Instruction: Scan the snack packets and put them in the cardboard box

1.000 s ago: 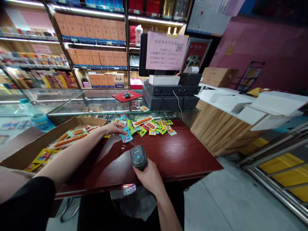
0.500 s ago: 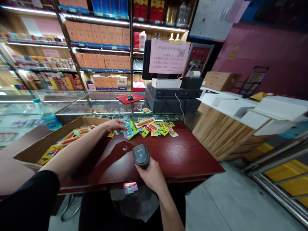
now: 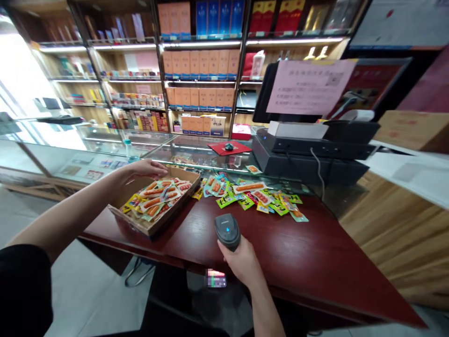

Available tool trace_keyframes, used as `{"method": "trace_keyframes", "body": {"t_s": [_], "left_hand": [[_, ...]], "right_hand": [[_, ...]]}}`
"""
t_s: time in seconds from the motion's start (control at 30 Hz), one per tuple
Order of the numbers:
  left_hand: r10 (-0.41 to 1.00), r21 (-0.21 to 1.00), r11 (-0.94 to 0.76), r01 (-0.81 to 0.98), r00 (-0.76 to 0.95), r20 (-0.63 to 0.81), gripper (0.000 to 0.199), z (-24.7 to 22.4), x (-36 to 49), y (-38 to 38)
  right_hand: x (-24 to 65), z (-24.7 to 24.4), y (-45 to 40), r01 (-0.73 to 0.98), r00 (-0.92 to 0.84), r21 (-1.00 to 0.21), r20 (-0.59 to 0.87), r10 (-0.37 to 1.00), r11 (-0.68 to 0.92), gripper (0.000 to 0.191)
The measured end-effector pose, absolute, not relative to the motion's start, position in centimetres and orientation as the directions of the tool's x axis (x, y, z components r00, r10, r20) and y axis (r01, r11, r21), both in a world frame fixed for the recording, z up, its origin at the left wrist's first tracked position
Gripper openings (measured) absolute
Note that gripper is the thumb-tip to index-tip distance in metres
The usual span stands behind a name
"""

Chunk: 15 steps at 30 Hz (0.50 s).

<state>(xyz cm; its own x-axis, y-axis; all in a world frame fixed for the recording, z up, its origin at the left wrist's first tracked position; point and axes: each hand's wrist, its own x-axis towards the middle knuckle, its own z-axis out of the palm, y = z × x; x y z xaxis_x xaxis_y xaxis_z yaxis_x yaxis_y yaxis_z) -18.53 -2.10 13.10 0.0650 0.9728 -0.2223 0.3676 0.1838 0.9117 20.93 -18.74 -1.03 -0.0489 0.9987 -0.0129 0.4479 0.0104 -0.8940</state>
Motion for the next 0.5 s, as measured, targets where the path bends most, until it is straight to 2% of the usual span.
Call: {"method": "trace_keyframes", "body": {"t_s": [0.2,0.3,0.5], "left_hand": [[0.967,0.891,0.221,0.397,0.032,-0.254,0.051,12.7,-19.8,-2.9],[0.954,0.887,0.208,0.412,0.116,-0.277,0.051,11.4,-17.5,-1.5],[0.927,0.902,0.089,0.422,0.296,-0.230,0.049,8.5,-8.7,0.9]], "right_hand": [[20.1,-1.2,-18.3,0.437,-0.072,-0.899,-0.002,0.997,0.030,0.030],[20.6,-1.3,-18.4,0.418,-0.056,-0.908,0.003,0.998,0.027,0.031],[22.1,-1.5,-19.0,0.390,0.005,-0.920,0.030,1.000,0.025,0.030]]}}
